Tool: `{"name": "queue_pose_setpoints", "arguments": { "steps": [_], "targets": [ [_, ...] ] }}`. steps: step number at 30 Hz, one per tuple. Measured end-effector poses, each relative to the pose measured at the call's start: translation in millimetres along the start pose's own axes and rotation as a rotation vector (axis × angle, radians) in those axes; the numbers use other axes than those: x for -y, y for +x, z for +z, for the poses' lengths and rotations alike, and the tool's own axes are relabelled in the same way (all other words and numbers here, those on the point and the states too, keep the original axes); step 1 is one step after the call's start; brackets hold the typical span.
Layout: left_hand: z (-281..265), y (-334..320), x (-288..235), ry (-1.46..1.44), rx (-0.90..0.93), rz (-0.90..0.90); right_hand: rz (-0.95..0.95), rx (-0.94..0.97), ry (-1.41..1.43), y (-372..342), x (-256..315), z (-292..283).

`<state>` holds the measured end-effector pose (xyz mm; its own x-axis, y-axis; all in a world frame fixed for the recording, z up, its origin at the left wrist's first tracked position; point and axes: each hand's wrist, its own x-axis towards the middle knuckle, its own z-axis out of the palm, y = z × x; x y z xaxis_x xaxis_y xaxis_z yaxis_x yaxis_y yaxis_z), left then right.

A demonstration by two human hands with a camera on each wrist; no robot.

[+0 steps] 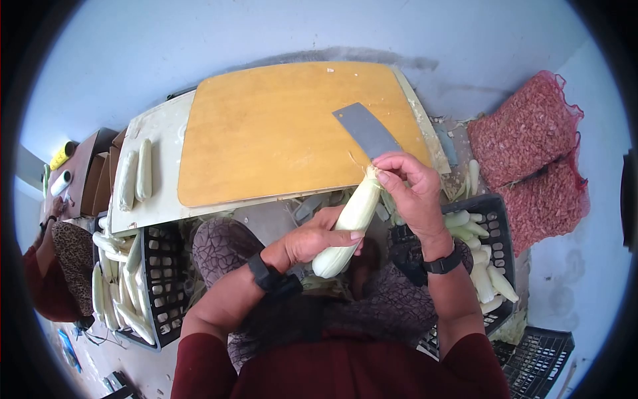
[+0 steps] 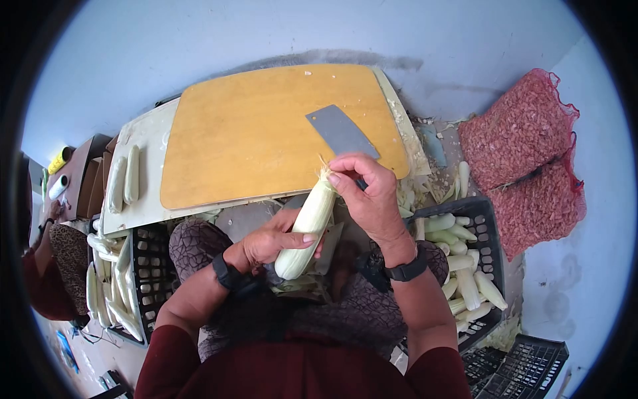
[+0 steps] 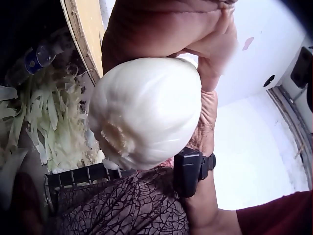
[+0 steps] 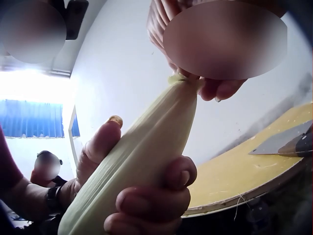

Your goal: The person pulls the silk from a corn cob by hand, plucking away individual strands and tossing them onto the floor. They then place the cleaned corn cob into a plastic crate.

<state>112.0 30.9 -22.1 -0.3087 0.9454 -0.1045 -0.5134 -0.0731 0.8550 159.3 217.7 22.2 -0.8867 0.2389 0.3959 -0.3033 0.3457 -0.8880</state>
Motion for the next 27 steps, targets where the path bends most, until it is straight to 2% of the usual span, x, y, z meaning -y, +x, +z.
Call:
{"name": "queue_pose_setpoints", "arguments": {
  "steps": [3, 5, 9, 11, 14, 18, 23, 27],
  "targets": [
    [-1.0, 1.1, 2.3, -0.022, 0.013, -0.012, 0.027, 0.029, 0.032, -0.8, 2.2, -0.1],
    [0.0, 1.1, 3.7, -0.042, 0.017, -0.026, -0.126, 0.0, -0.067, -1.4, 1.5, 0.0],
    [2.4, 1.6, 6.0, -0.064, 0.017, -0.037, -0.21, -0.055, -0.169, -1.2, 3.7, 1.1],
    [4.1, 2.2, 7.1, -0.057, -0.004, -0.047, -0.431, -0.083, -0.465, -1.2, 4.1, -0.2],
    [8.3, 2.0, 3.9, -0.046, -0.042, -0.083, -0.501, -0.102, -0.546, 1.2, 6.7, -0.6],
    [13.0, 1.1, 0.3, 0.0, -0.06, -0.09, -0.534, -0.149, -0.588, 3.5, 1.3, -0.6],
    [28.6, -6.8, 3.4, -0.126, -0.176, -0.076, -0.42, -0.151, -0.466, 3.6, -11.2, 9.5],
    [28.3, -8.0, 7.9, -0.099, -0.173, -0.069, -0.412, -0.141, -0.51, 2.8, -15.2, 10.1]
  ]
}}
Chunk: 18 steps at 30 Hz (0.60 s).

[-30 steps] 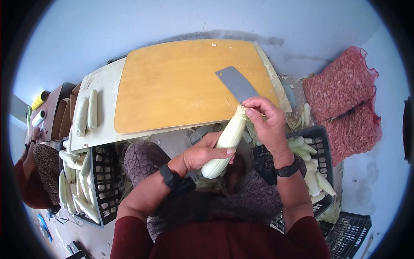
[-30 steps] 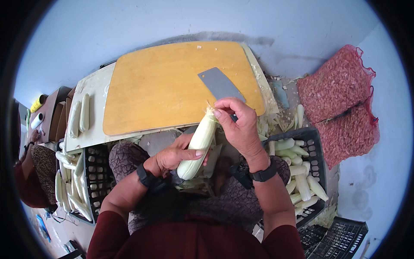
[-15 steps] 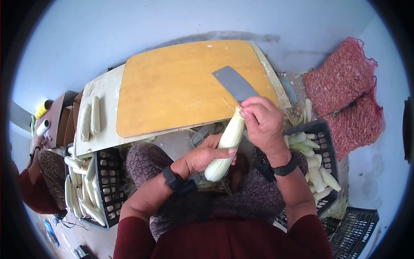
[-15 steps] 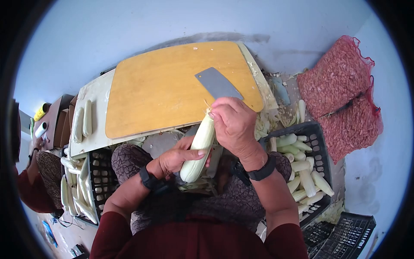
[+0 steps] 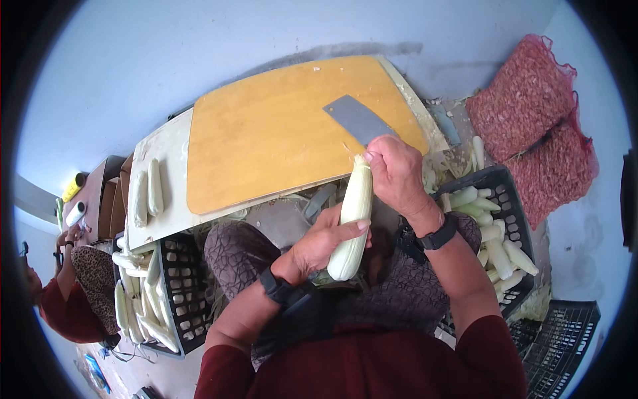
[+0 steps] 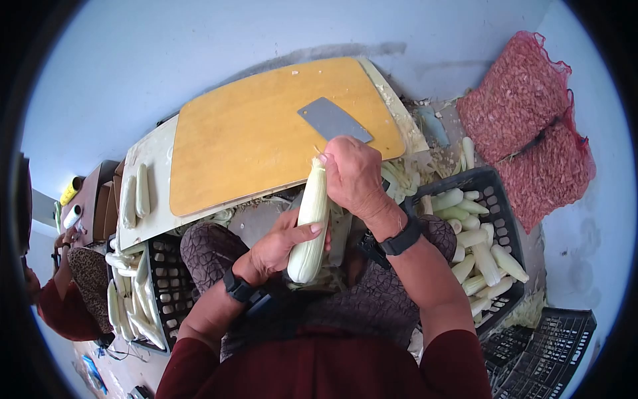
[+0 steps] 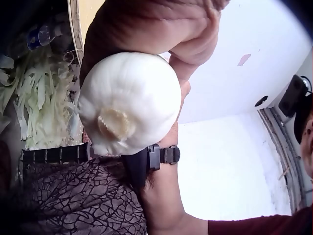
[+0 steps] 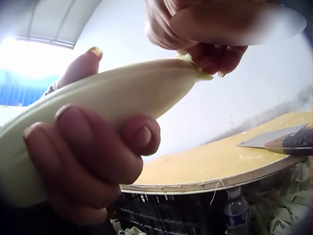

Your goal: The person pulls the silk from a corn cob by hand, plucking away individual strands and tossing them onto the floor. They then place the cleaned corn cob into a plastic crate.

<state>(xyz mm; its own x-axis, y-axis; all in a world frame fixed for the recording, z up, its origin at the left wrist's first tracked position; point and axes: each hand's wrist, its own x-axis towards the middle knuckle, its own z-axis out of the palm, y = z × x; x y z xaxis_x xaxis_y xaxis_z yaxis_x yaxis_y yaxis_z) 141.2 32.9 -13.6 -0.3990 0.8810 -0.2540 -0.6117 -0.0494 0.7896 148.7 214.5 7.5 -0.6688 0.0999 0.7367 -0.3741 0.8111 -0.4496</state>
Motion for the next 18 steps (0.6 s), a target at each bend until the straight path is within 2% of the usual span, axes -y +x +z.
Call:
{"name": "queue_pose_setpoints", "arguments": {
  "steps": [5, 18],
  "targets": [
    [3.3, -3.8, -1.9, 0.032, -0.067, 0.006, 0.052, 0.017, -0.001, -1.0, 0.4, 3.5],
    [3.4, -5.3, 6.0, 0.069, -0.096, 0.032, 0.077, 0.026, -0.019, -5.1, -0.8, 8.6]
  ]
}}
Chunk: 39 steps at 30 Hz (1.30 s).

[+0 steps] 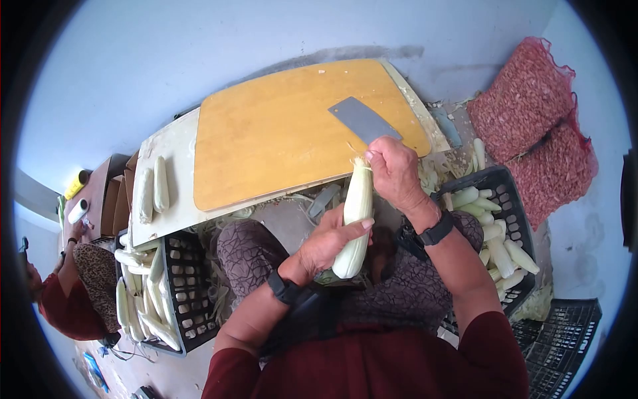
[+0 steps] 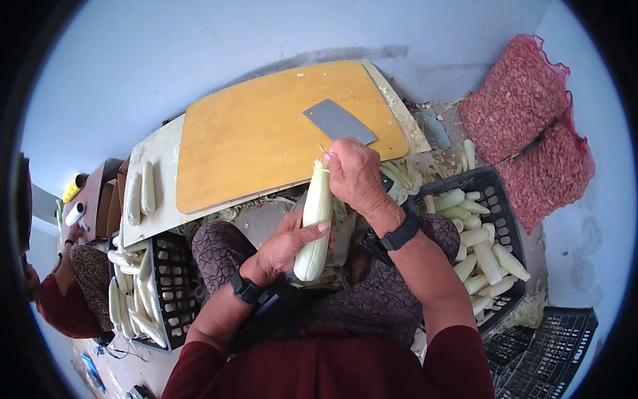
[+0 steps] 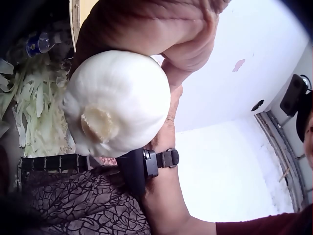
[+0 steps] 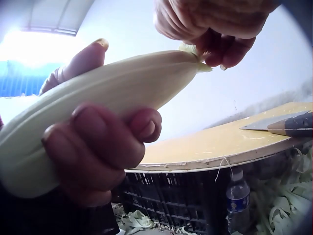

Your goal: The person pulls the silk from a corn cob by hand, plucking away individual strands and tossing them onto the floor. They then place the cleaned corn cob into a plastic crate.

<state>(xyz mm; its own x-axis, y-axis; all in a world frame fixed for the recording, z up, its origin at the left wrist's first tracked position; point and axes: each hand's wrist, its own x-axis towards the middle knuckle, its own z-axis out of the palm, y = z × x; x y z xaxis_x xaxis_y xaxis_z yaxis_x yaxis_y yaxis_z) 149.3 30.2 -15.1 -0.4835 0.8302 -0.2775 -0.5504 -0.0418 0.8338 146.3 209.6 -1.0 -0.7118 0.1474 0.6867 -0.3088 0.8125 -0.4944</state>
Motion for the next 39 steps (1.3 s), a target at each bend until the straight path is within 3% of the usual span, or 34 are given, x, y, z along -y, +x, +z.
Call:
{"name": "queue_pose_setpoints", "arguments": {
  "steps": [12, 15, 17, 18, 20, 21, 23, 26, 33, 39],
  "targets": [
    [-22.3, -3.1, 14.5, 0.003, 0.003, 0.012, 0.025, 0.033, 0.037, -0.9, -6.0, 20.7],
    [-20.9, -7.4, 21.1, 0.116, 0.036, 0.057, 0.065, -0.056, 0.011, 7.9, -26.6, 8.8],
    [-16.5, -11.5, 24.0, 0.091, 0.037, -0.008, 0.366, -0.08, 0.294, 20.4, -26.8, -11.8],
    [-17.0, -10.4, 25.3, 0.098, 0.014, 0.001, 0.365, -0.078, 0.294, 21.8, -19.3, -17.6],
    [-18.0, -8.3, 23.1, 0.074, 0.004, 0.016, 0.546, 0.099, 0.32, 17.5, -2.6, -29.5],
    [-18.7, -7.8, 21.2, 0.054, -0.007, 0.029, 0.548, 0.103, 0.322, 16.6, 2.0, -32.1],
    [-19.4, -8.5, 18.0, 0.058, -0.016, 0.027, 0.641, 0.376, 0.313, 15.1, 9.4, -32.9],
    [-19.3, -7.8, 19.7, 0.148, -0.049, 0.057, 0.657, 0.445, 0.421, 10.9, 16.2, -30.4],
    [-18.5, 0.7, 38.0, 0.378, -0.156, 0.165, 0.584, 0.553, 0.382, 7.9, 17.4, -32.2],
    [-19.7, 2.0, 40.5, 0.583, -0.253, 0.217, 0.734, 0.643, 0.311, 6.0, 20.3, -30.6]
  ]
}}
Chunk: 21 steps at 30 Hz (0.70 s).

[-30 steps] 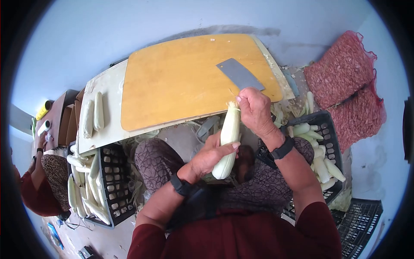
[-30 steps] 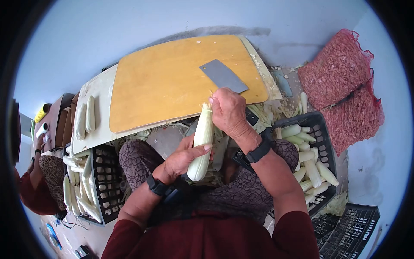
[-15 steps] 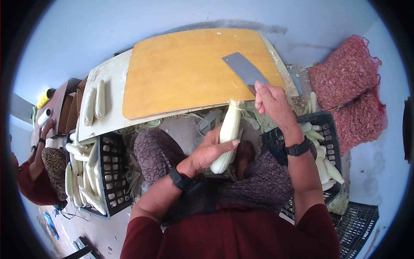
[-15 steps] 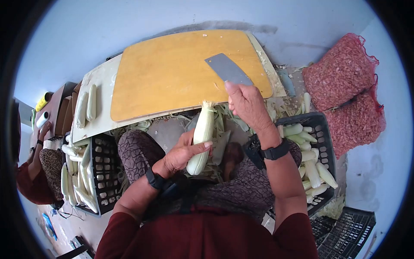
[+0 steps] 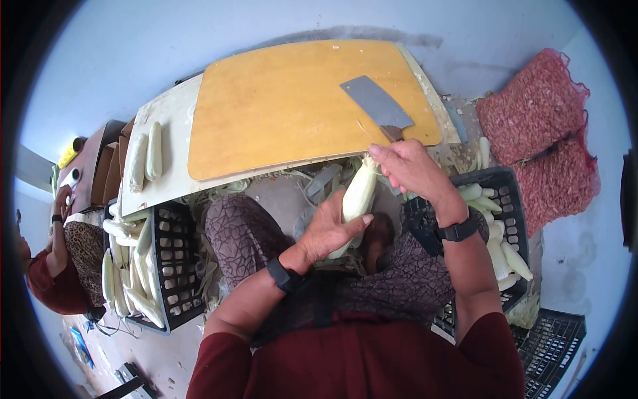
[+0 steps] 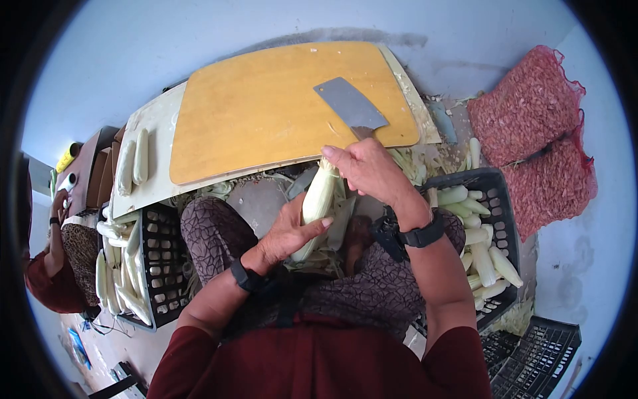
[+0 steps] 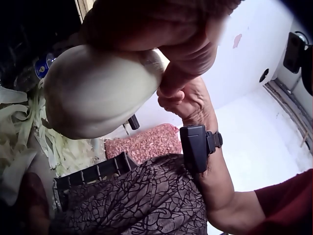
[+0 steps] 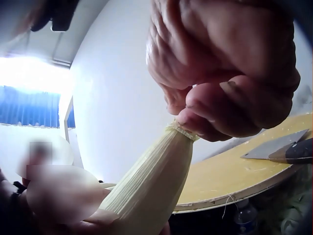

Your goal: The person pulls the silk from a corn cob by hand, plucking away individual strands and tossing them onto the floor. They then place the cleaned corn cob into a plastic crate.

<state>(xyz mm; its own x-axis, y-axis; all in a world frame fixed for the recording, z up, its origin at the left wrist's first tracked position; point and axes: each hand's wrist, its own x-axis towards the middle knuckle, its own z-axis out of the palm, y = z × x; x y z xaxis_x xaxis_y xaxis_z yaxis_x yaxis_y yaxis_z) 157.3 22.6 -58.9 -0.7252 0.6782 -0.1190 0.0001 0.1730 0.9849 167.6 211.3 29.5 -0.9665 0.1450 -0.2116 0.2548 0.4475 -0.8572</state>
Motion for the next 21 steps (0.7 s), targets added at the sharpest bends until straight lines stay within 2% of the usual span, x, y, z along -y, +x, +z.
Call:
{"name": "queue_pose_setpoints", "arguments": {
  "steps": [6, 12, 17, 19, 20, 21],
  "targets": [
    [-1.3, -0.8, -7.2, 0.119, -0.041, 0.019, 0.068, 0.079, 0.085, 1.2, 0.7, -1.1],
    [-2.4, 0.2, -5.5, 0.155, -0.043, 0.015, 0.096, 0.03, 0.156, 4.7, -1.9, 3.3],
    [-1.6, -0.5, -11.8, 0.147, -0.047, 0.031, 0.118, -0.07, 0.523, 8.3, -6.3, -3.7],
    [-0.5, -7.8, -8.3, 0.413, 0.066, -0.033, 0.122, -0.159, 0.767, 20.6, -12.3, -36.4],
    [2.3, -8.6, 1.0, 0.412, 0.066, -0.032, 0.122, -0.159, 0.766, 19.8, -15.5, -51.2],
    [5.3, -7.8, 7.4, 0.246, 0.071, -0.022, 0.093, -0.206, 0.785, 17.0, -16.0, -64.1]
  ]
}}
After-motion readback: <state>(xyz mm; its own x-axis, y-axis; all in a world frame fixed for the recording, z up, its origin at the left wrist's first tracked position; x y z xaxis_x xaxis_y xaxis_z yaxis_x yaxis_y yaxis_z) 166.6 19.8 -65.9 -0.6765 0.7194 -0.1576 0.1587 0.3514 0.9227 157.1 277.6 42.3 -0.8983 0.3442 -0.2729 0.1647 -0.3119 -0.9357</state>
